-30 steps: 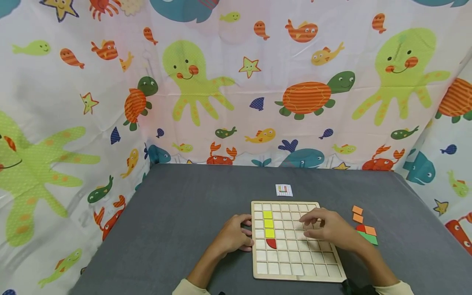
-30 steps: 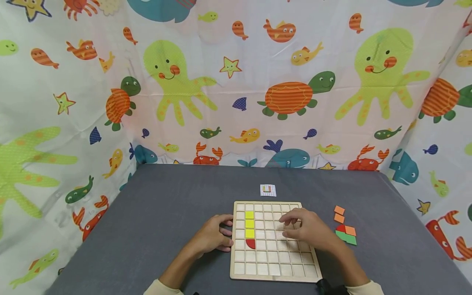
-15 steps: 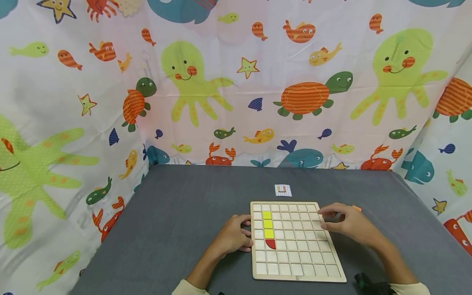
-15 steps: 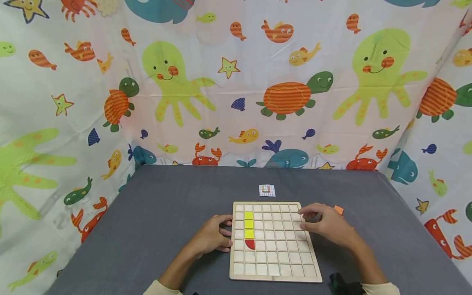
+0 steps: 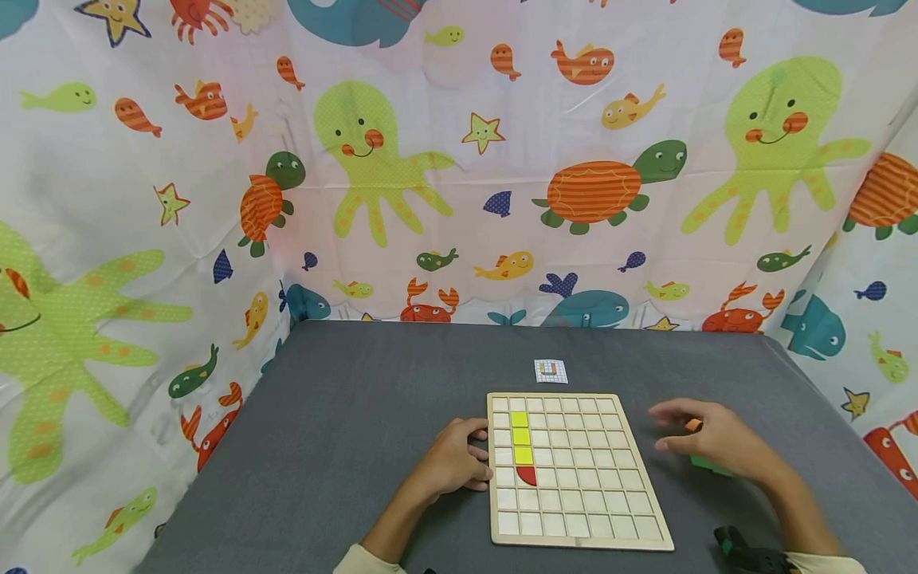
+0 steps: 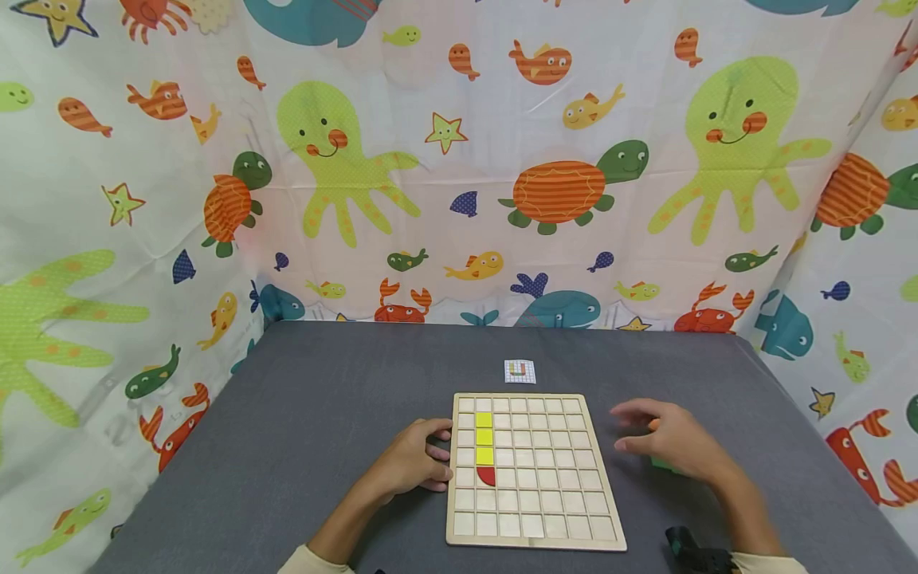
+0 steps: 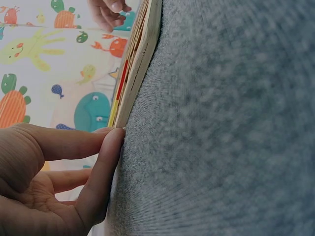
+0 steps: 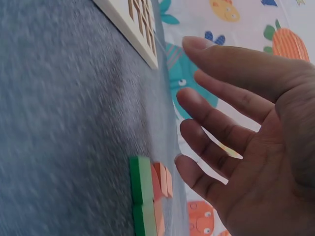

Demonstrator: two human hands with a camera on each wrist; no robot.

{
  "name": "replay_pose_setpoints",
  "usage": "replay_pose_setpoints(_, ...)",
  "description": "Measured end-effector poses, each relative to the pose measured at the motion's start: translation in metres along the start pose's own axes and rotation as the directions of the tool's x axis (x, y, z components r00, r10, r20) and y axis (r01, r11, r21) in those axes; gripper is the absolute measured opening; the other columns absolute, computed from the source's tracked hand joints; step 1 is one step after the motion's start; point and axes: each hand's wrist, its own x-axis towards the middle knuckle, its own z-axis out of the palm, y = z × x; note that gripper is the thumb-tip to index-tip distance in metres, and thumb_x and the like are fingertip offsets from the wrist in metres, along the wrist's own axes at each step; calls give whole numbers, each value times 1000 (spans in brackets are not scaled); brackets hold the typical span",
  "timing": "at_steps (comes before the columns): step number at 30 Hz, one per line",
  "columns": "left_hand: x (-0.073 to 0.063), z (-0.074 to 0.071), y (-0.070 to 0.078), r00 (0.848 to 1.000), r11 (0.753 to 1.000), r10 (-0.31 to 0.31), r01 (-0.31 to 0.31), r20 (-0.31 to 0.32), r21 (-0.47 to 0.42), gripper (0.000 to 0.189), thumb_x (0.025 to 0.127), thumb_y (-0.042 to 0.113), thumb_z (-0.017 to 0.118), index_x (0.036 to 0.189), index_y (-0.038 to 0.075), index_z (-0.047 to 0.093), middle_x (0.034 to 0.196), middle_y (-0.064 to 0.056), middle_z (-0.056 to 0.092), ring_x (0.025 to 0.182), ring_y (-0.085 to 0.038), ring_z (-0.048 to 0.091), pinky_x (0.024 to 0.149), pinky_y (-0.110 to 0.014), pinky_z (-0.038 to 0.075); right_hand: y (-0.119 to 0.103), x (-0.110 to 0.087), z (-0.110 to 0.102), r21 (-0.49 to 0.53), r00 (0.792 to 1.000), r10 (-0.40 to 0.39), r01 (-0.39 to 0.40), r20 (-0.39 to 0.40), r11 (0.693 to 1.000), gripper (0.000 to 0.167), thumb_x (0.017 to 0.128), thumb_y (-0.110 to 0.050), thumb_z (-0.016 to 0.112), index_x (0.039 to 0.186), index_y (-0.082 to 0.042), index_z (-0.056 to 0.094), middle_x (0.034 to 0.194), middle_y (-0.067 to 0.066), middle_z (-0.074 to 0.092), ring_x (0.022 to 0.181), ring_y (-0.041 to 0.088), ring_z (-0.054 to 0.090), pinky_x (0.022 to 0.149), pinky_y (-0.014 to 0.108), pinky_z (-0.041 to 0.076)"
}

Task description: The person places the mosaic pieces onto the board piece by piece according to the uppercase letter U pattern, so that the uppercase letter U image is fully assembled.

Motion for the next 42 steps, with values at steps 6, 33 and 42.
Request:
replay_pose_setpoints(6, 0, 1, -3, 1000, 1000, 7, -7, -1, -3, 77, 76, -21, 77, 148, -5, 55, 126, -16, 55, 97, -24, 68, 60, -38, 68, 13, -6, -10, -11, 1000, 27, -27, 15, 1000, 51, 89, -30, 85, 132, -6, 71, 118, 10, 72, 103, 22, 62, 78, 31, 56)
replay_pose_setpoints(33, 0, 0, 0, 1000, 1000, -2, 2, -1, 3, 77, 76, -20, 78, 148, -4, 55, 127, -15, 55, 99, -24, 68, 61, -37, 68, 43, -11, -29, 36, 986, 63, -70, 153, 997, 42, 81, -6, 83, 122, 0, 73, 102, 6, 64, 88, 9, 54, 70, 22, 48)
replay_pose_setpoints(42, -1, 0, 1, 1000, 1000, -4, 4, -3, 7, 77, 76, -20, 78, 148, -4, 55, 127, -15, 55, 99, -24, 67, 61, -36, 68, 39, -11, -23, -17, 991, 62, -60, 120, 998, 40, 77, -4, 84, 116, -1, 75, 95, 5, 64, 82, 8, 53, 66, 23, 47)
